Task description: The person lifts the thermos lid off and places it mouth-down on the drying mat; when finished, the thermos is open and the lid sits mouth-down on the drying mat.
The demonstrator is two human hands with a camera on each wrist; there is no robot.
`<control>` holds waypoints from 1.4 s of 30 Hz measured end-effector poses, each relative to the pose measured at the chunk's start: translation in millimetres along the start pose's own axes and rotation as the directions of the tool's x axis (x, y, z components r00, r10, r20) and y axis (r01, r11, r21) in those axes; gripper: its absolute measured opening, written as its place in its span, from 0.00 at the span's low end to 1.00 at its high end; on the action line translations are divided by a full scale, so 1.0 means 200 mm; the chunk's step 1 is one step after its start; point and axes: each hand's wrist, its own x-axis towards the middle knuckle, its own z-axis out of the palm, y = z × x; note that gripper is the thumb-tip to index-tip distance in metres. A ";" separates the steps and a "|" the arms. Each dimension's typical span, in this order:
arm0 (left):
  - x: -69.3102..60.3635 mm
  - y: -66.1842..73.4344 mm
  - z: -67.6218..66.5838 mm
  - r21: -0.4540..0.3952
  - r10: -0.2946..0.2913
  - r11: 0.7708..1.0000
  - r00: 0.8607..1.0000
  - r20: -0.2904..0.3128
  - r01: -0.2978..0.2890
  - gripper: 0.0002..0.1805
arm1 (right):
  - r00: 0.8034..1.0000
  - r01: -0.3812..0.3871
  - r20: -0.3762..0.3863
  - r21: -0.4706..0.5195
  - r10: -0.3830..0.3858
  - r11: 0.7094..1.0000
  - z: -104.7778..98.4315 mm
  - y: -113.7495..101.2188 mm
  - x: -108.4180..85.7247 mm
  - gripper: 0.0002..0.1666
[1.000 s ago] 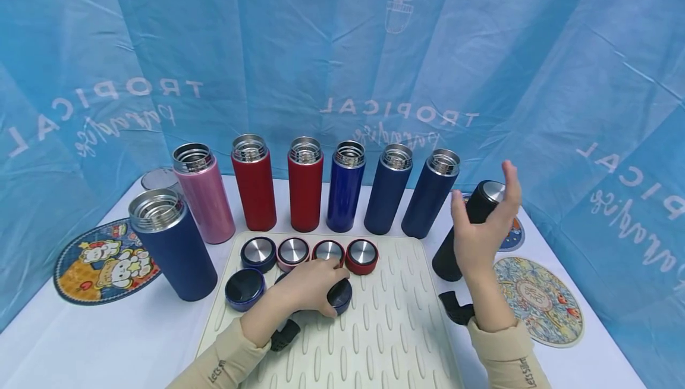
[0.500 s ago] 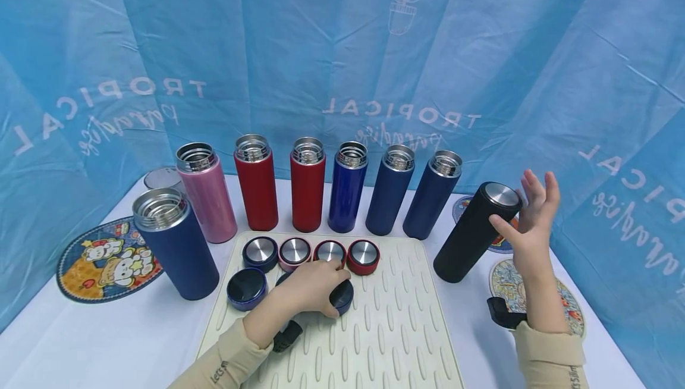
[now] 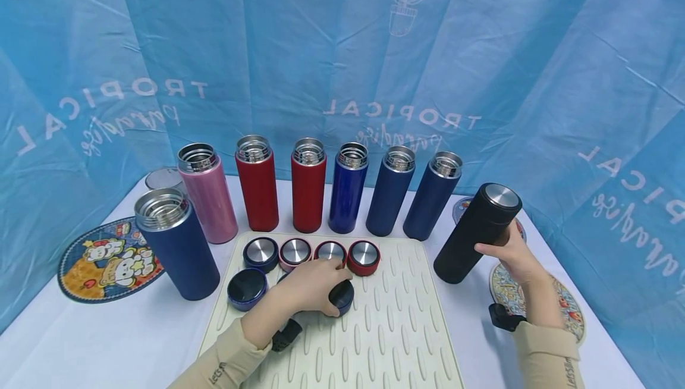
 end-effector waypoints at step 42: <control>-0.02 -0.20 -0.14 -0.772 -0.108 0.631 0.978 -0.181 -0.073 0.37 | 0.957 0.288 0.114 -0.372 -0.265 0.882 0.50 -0.24 0.05 0.48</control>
